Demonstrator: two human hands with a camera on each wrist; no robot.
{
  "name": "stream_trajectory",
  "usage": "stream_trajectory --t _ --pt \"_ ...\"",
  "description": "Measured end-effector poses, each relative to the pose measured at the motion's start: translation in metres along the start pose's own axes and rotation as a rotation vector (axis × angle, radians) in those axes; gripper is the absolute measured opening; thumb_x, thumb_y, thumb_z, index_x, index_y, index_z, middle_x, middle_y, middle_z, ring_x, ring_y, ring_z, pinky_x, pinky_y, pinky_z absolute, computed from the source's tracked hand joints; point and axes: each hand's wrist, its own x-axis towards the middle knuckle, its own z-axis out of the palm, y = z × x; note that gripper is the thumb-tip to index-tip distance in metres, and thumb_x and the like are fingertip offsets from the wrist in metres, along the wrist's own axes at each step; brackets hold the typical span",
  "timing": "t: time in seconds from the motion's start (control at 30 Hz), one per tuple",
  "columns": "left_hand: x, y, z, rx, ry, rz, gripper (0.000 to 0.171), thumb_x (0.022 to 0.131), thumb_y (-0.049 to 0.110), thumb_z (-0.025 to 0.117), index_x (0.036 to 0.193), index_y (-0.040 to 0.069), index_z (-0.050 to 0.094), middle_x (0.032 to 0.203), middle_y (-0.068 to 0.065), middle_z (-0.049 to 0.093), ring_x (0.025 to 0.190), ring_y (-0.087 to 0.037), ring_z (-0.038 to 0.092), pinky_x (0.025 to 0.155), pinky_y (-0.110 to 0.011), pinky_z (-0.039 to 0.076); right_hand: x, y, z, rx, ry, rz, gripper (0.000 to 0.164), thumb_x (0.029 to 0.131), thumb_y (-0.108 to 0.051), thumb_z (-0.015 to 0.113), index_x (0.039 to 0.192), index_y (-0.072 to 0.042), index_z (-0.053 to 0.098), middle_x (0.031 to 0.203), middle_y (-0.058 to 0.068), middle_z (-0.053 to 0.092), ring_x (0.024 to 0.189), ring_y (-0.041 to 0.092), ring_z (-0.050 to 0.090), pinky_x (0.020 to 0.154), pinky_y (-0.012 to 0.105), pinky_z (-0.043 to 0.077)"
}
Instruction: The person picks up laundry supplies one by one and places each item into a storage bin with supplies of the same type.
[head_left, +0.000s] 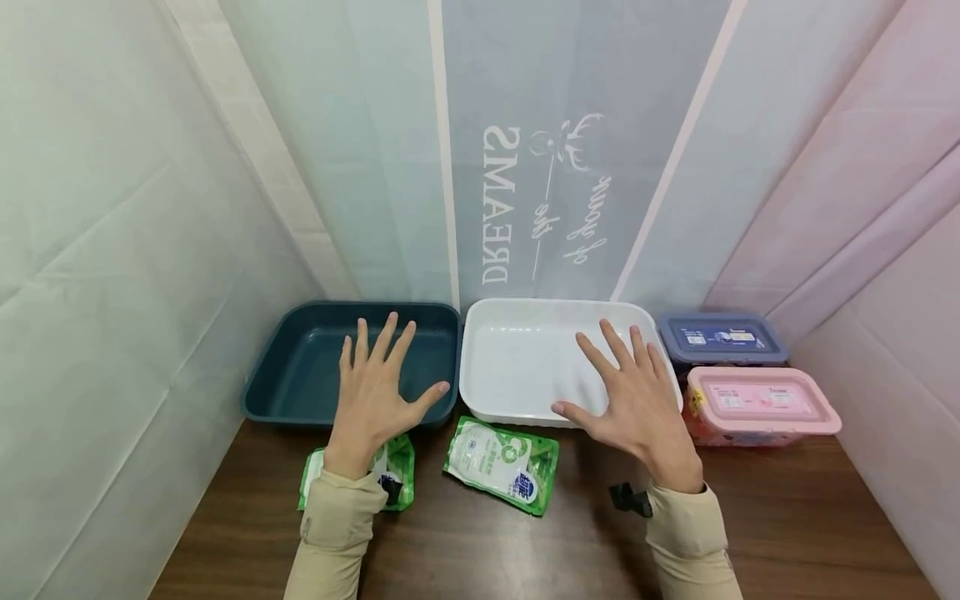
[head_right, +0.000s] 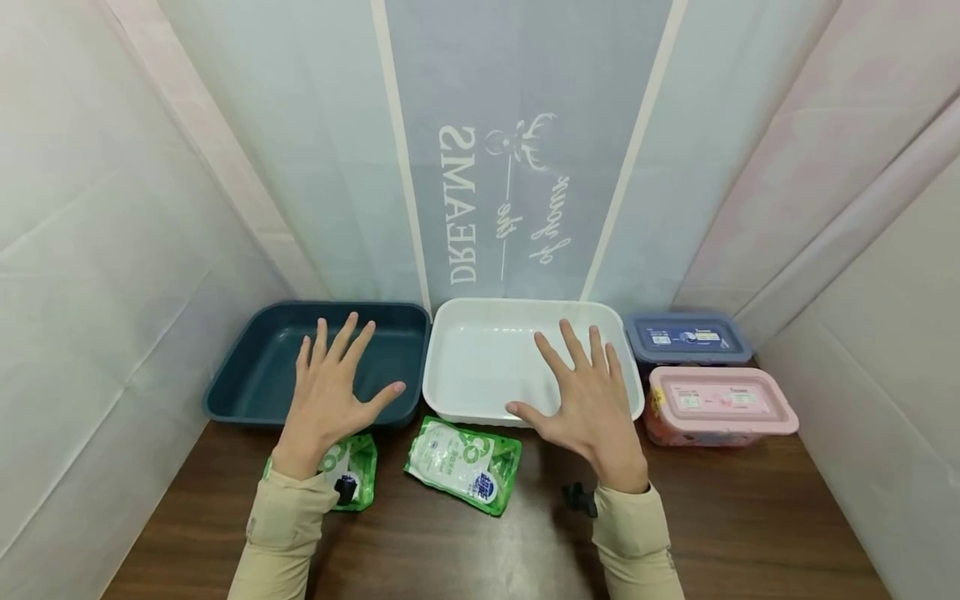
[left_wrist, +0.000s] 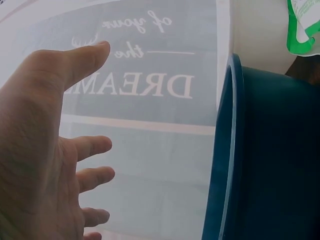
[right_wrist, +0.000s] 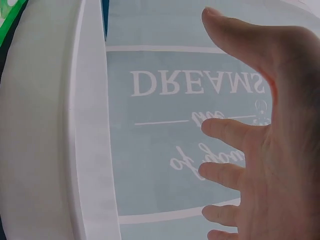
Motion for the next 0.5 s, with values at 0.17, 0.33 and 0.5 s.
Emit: stream_trajectory --t 0.17,0.33,0.5 --pt "-0.002 0.002 -0.003 -0.011 -0.002 0.015 0.101 0.089 0.076 0.067 0.169 0.023 0.034 0.177 -0.011 0.025 0.164 -0.050 0.009 0.129 -0.070 0.008 0.001 -0.008 0.001 0.018 -0.004 -0.008 0.100 0.084 -0.077 0.071 0.164 -0.023 0.045 0.174 0.017 0.031 0.157 0.058 0.022 0.124 0.072 0.021" --pt "-0.007 0.005 -0.007 -0.016 -0.013 0.039 0.096 0.092 0.073 0.066 0.167 0.021 0.038 0.175 -0.011 0.030 0.163 -0.050 0.013 0.128 -0.071 0.012 0.004 -0.022 0.006 0.052 -0.004 -0.081 0.096 0.084 -0.073 0.073 0.160 -0.021 0.051 0.167 0.019 0.043 0.155 0.055 0.032 0.120 0.071 0.031" --pt "-0.021 0.004 -0.011 -0.072 -0.020 0.058 0.088 0.094 0.066 0.070 0.163 0.018 0.046 0.171 -0.014 0.038 0.162 -0.051 0.018 0.128 -0.072 0.012 0.002 -0.040 0.013 0.095 0.037 -0.163 0.092 0.082 -0.071 0.077 0.155 -0.018 0.058 0.157 0.018 0.055 0.144 0.047 0.049 0.109 0.066 0.044"
